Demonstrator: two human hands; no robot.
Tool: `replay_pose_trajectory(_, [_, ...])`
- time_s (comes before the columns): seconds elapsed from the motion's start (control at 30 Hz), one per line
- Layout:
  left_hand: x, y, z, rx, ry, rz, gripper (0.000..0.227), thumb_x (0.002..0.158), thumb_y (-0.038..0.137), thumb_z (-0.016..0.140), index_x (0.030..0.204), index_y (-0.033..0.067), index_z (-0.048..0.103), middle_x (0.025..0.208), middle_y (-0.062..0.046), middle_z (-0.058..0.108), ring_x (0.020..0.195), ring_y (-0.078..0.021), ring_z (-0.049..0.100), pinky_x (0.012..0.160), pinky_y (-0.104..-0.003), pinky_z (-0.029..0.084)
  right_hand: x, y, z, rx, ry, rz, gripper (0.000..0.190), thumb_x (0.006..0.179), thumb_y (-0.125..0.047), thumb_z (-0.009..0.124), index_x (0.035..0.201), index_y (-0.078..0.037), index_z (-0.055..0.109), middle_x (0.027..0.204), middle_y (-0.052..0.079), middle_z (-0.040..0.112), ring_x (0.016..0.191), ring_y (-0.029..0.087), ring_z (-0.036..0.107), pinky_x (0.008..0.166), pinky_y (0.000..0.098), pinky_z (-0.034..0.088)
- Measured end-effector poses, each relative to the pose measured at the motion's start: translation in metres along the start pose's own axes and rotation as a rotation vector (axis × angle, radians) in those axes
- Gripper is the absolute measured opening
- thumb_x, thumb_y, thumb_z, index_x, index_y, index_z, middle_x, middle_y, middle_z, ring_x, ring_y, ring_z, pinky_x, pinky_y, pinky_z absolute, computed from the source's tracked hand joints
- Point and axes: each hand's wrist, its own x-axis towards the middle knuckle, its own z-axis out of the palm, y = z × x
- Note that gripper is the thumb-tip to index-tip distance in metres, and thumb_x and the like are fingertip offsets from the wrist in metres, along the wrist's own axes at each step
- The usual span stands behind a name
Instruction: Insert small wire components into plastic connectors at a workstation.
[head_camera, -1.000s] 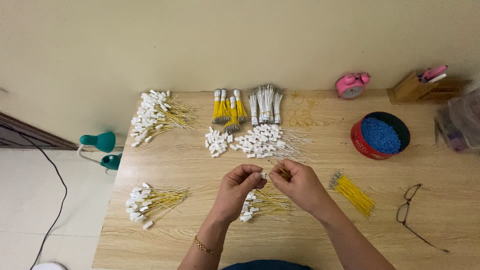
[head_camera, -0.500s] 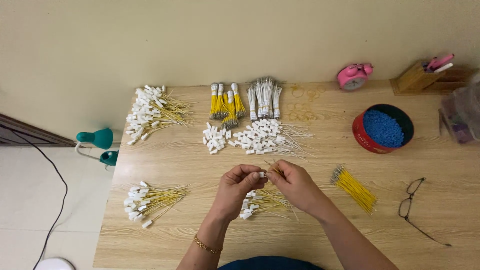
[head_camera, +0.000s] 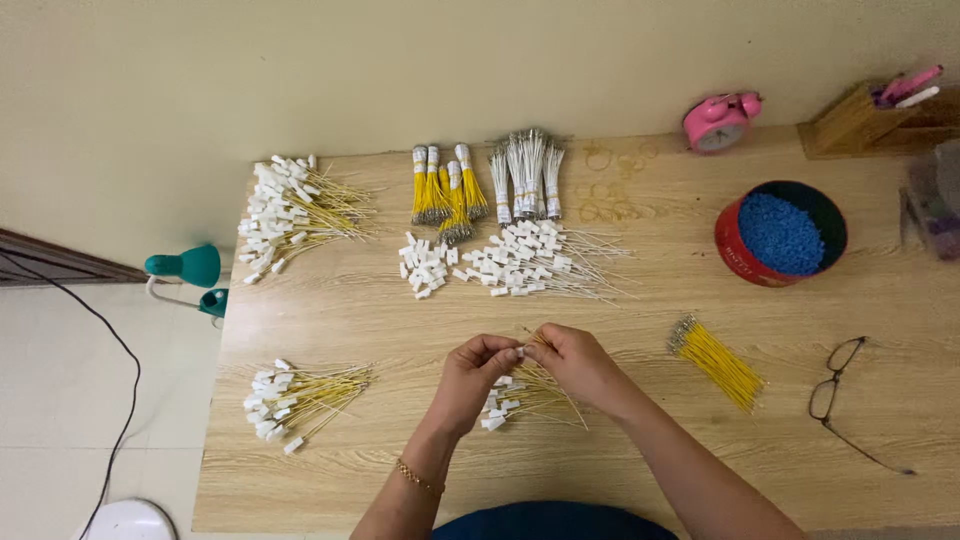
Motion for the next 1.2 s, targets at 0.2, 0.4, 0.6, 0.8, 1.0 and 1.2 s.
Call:
replay_pose_trajectory(0.2, [0.009,0.015,-0.006,0.767,0.171,-0.004,0.015,0.090,0.018,0.077,0.100,0.0070,0.078,0.094,-0.004,0.078,0.088,-0.0158,0.069,0.080,-0.032,0.056,0.018,0.041,-0.021,0.174,0.138,0.047,0.030,0.105,-0.032,0.054,0.115,-0.011,0.072,0.101,0.000,0.071,0.090,0.008,0.067,0.079,0.0283,0.053])
replay_pose_trajectory(0.4, [0.024,0.005,-0.016,1.070,0.189,0.290,0.016,0.083,0.021,0.082,0.091,0.0078,0.080,0.100,-0.007,0.078,0.091,-0.0218,0.067,0.082,-0.038,0.055,0.016,0.046,-0.067,0.383,0.343,0.194,0.031,0.104,-0.031,0.048,0.120,-0.012,0.068,0.083,0.005,0.063,0.068,0.012,0.054,0.060,0.0284,0.049])
replay_pose_trajectory(0.6, [0.091,-0.011,-0.028,1.240,0.317,0.492,0.010,0.085,0.019,0.080,0.091,0.0111,0.078,0.100,-0.007,0.078,0.092,-0.0251,0.071,0.083,-0.040,0.056,0.011,0.046,-0.061,0.429,0.345,0.137,0.027,0.105,-0.029,0.055,0.115,-0.006,0.064,0.073,0.002,0.054,0.061,0.010,0.047,0.052,0.0277,0.042])
replay_pose_trajectory(0.8, [0.120,-0.011,-0.021,1.438,0.406,0.464,0.018,0.078,0.023,0.084,0.091,0.0121,0.078,0.092,-0.013,0.074,0.086,-0.0323,0.069,0.075,-0.045,0.056,0.005,0.025,-0.060,0.432,0.364,0.017,0.024,0.093,-0.022,0.071,0.110,-0.006,0.074,0.086,-0.003,0.070,0.074,0.006,0.057,0.064,0.0243,0.049])
replay_pose_trajectory(1.0, [0.099,0.011,-0.020,1.070,0.320,0.248,0.023,0.083,0.023,0.084,0.098,0.0100,0.074,0.086,-0.007,0.074,0.076,-0.0226,0.071,0.071,-0.034,0.057,0.006,0.027,-0.052,0.424,0.301,-0.065,0.021,0.094,-0.019,0.072,0.108,-0.004,0.076,0.088,-0.002,0.069,0.078,0.006,0.057,0.070,0.0241,0.050])
replay_pose_trajectory(1.2, [0.063,0.048,-0.006,0.437,0.266,0.273,0.016,0.091,0.009,0.078,0.104,0.0034,0.071,0.086,-0.003,0.071,0.078,-0.0084,0.063,0.070,-0.023,0.055,-0.006,-0.021,-0.048,0.408,0.271,-0.115,0.018,0.095,-0.018,0.071,0.106,-0.005,0.075,0.084,-0.004,0.067,0.074,0.004,0.056,0.068,0.0225,0.050])
